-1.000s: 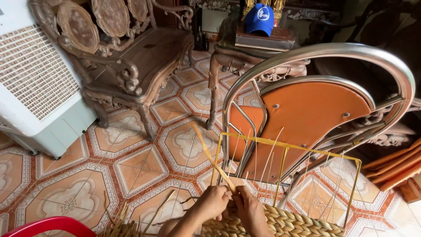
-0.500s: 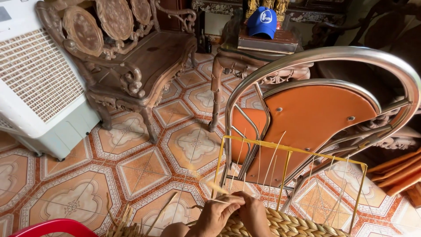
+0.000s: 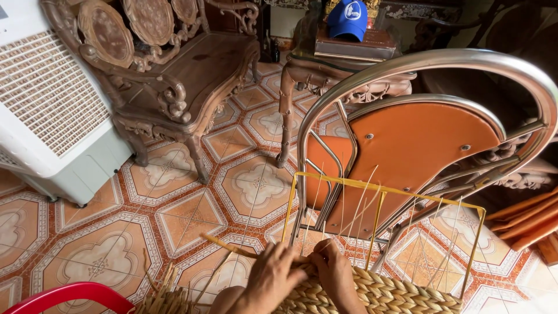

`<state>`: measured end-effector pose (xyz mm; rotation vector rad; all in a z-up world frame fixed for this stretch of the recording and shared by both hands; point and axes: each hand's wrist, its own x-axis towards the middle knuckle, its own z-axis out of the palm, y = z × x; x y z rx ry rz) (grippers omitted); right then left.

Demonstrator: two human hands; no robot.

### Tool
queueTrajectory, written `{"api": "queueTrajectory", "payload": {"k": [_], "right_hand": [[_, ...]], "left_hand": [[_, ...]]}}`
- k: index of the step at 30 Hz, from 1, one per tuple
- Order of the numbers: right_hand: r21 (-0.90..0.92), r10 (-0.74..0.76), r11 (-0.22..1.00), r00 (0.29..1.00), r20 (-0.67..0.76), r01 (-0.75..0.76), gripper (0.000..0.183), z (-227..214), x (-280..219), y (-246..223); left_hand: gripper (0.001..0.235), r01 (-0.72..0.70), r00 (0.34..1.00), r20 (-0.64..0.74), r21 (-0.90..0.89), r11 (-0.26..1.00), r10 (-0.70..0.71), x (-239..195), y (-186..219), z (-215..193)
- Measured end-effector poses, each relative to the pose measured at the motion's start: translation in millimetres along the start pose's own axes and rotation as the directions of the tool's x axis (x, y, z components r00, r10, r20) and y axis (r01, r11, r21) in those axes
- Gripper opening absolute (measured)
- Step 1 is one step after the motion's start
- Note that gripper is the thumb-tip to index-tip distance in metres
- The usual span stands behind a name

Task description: The person sits on the floor with a partially woven water hyacinth basket on their lap and weaves flat weave strips around the basket's rim, tucking and tightening the strips by hand. They occasionally reach to a pile of loose strips beside them to pull new material and continue wrapping the rim.

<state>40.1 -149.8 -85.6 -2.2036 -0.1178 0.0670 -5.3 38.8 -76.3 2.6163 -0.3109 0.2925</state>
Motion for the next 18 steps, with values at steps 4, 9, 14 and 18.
{"api": "queueTrajectory", "payload": {"k": [4,9,14,18], "right_hand": [[0.038,-0.142,0.989,0.990,-0.024,0.142,0.012,-5,6,4],[0.363,0.006,0.932,1.000,0.020,-0.013,0.009,-28,-22,-12],[0.158,-0.243,0.957,0.969,-0.032,0.245,0.021,-41,-46,-48],[-0.151,-0.569,0.807,0.820,0.060,0.571,0.030,-22,-32,-56]], "left_hand": [[0.055,0.003,0.982,0.186,-0.009,1.000,-0.001,-3,9,22],[0.059,-0.034,0.998,0.058,0.046,0.998,0.032,-13,5,39],[0.053,-0.055,0.970,0.243,0.122,0.991,0.024,-3,-6,14],[0.040,-0.103,0.967,0.231,-0.036,0.994,0.109,0,-26,-23]]}}
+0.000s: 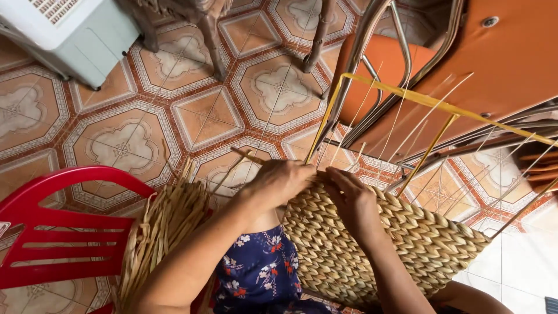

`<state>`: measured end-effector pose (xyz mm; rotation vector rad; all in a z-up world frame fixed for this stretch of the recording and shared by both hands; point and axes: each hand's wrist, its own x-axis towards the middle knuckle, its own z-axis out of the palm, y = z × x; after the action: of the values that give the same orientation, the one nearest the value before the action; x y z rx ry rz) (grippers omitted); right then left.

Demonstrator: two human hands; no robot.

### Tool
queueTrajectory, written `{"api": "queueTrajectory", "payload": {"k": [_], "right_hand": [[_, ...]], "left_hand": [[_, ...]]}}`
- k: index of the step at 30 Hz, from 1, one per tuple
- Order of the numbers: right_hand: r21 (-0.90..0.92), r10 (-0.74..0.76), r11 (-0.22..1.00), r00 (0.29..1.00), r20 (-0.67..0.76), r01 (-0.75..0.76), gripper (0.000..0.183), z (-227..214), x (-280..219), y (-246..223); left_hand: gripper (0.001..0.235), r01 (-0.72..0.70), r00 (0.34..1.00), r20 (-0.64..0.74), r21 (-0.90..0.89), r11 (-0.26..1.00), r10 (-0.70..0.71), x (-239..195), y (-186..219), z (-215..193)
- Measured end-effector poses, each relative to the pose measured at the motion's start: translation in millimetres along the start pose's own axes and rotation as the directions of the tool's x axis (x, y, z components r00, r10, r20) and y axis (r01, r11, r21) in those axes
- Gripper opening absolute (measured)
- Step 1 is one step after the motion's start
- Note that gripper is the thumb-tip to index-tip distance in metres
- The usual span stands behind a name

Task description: The person sits on the floor with a partially woven water hyacinth basket on their lap and weaves flat weave strips around the basket's rim, tucking and tightening the strips by hand. They occasionally reach to a pile of loose strips beside them to pull new material and continue wrapping the rim.

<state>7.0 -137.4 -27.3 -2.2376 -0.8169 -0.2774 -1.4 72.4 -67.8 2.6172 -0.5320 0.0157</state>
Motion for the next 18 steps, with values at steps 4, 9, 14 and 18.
{"api": "queueTrajectory", "payload": {"k": [4,9,14,18], "right_hand": [[-0.067,0.050,0.997,0.998,0.025,-0.048,0.013,23,5,20],[-0.120,0.133,0.984,0.991,-0.026,-0.135,0.012,29,3,32],[-0.094,0.226,0.969,0.974,-0.022,-0.227,0.011,42,-9,54],[0.037,0.244,0.969,0.970,0.018,-0.245,0.012,35,-7,54]], "left_hand": [[0.016,-0.113,0.969,-0.227,-0.043,0.993,0.100,-8,10,-62],[0.028,-0.211,0.694,-0.663,0.187,0.959,0.282,-4,55,-88],[0.020,0.195,0.977,-0.037,-0.241,0.951,-0.210,34,24,29],[0.015,0.394,0.918,0.296,-0.741,0.543,-0.262,59,19,10]]}}
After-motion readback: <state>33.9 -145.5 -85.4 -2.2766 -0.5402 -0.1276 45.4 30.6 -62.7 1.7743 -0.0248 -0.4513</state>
